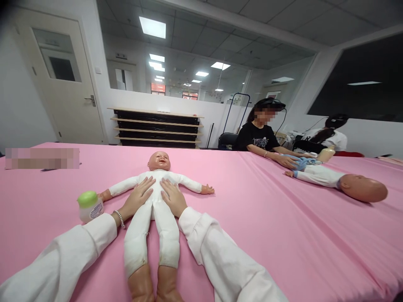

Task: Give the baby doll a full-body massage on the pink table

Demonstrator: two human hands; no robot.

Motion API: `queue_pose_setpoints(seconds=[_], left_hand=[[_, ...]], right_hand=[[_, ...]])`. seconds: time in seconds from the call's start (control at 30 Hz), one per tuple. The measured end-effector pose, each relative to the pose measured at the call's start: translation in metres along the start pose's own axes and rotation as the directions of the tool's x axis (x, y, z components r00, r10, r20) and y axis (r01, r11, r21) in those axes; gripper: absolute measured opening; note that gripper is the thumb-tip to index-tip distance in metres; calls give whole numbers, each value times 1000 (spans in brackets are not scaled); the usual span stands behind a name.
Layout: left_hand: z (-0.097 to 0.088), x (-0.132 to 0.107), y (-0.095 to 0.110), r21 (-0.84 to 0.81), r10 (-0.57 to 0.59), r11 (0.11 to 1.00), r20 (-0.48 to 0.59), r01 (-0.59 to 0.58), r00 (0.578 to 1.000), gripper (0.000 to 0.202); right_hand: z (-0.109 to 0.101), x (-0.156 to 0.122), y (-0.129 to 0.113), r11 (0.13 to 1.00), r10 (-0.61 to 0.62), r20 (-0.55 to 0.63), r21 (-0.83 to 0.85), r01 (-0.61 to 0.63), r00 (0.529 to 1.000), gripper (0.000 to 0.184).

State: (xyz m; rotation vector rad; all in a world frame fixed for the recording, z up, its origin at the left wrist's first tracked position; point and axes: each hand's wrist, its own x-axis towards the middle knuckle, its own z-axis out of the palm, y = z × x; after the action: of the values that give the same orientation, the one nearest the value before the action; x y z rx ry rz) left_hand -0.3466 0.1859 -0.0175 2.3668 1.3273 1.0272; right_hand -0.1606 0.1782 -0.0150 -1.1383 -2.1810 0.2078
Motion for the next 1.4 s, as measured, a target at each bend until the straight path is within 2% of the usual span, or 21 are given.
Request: queue_pose_setpoints(seconds=[0.07, 0.13, 0.2, 0.27, 0.37, 0.47, 0.57, 0.63, 0.7, 0.8, 0.9, 0.97, 1.03, 1.1, 1.17, 1.3, 1.4], left_hand=[[0, -2, 0, 13, -64, 998, -55, 65, 996, 43], [-1, -6, 0, 23, -73, 997, -132, 77, 989, 40], [-1, -12, 2, 43, -46, 997, -212, 57, 976, 35], [-2, -17, 4, 62, 5, 998, -266, 12, 964, 32], [-2, -21, 8, 37, 119, 993, -260, -113, 958, 31], [-2, -16, 10, -36, 204, 977, -154, -212, 967, 34], [-2, -8, 7, -55, 155, 986, -28, -156, 987, 39], [-2, -4, 3, -34, 72, 997, -14, -73, 997, 42], [-1, -4, 1, -11, 3, 1000, -56, -4, 998, 44], [-1, -9, 1, 30, -15, 999, -170, 20, 985, 39], [-3, -17, 6, 55, 113, 993, -252, -103, 961, 32], [-5, -18, 9, 41, 229, 973, -225, -226, 947, 31], [-5, -16, 10, 12, 288, 957, -142, -290, 947, 34], [-5, -12, 7, -7, 269, 963, -48, -270, 962, 37], [-4, -7, 2, -13, 180, 984, -5, -180, 984, 40], [-2, -5, -2, -18, -28, 1000, -96, 26, 995, 44], [-4, -11, 1, 13, -64, 998, -191, 68, 980, 38]], right_hand=[[4, -3, 2, 996, 83, -81, -8, -84, 993, 47], [7, -7, 2, 992, 126, -170, -5, -129, 977, 46], [9, -11, 0, 994, 109, -246, 4, -111, 963, 42], [9, -13, -2, 999, 34, -289, 19, -29, 957, 39], [3, -12, -6, 992, -96, -234, 61, 114, 968, 39], [-3, -9, -5, 979, -164, -73, 110, 171, 984, 42], [-3, -5, 1, 987, -119, 27, 116, 115, 993, 43], [0, -5, 5, 995, -35, -1, 91, 35, 999, 45], [4, -6, 8, 997, 25, -63, 70, -21, 998, 47], [6, -10, 6, 998, 17, -166, 56, -8, 986, 45], [3, -14, 0, 991, -100, -231, 65, 118, 968, 40], [1, -14, -4, 973, -199, -191, 79, 217, 961, 39], [-1, -12, -6, 964, -237, -121, 90, 248, 964, 40], [-2, -10, -6, 976, -197, -61, 84, 202, 978, 42], [-1, -8, -3, 991, -112, -44, 67, 115, 993, 43], [4, -8, 2, 997, 73, -136, 30, -70, 988, 43], [7, -13, 1, 988, 151, -237, 0, -155, 960, 38]])
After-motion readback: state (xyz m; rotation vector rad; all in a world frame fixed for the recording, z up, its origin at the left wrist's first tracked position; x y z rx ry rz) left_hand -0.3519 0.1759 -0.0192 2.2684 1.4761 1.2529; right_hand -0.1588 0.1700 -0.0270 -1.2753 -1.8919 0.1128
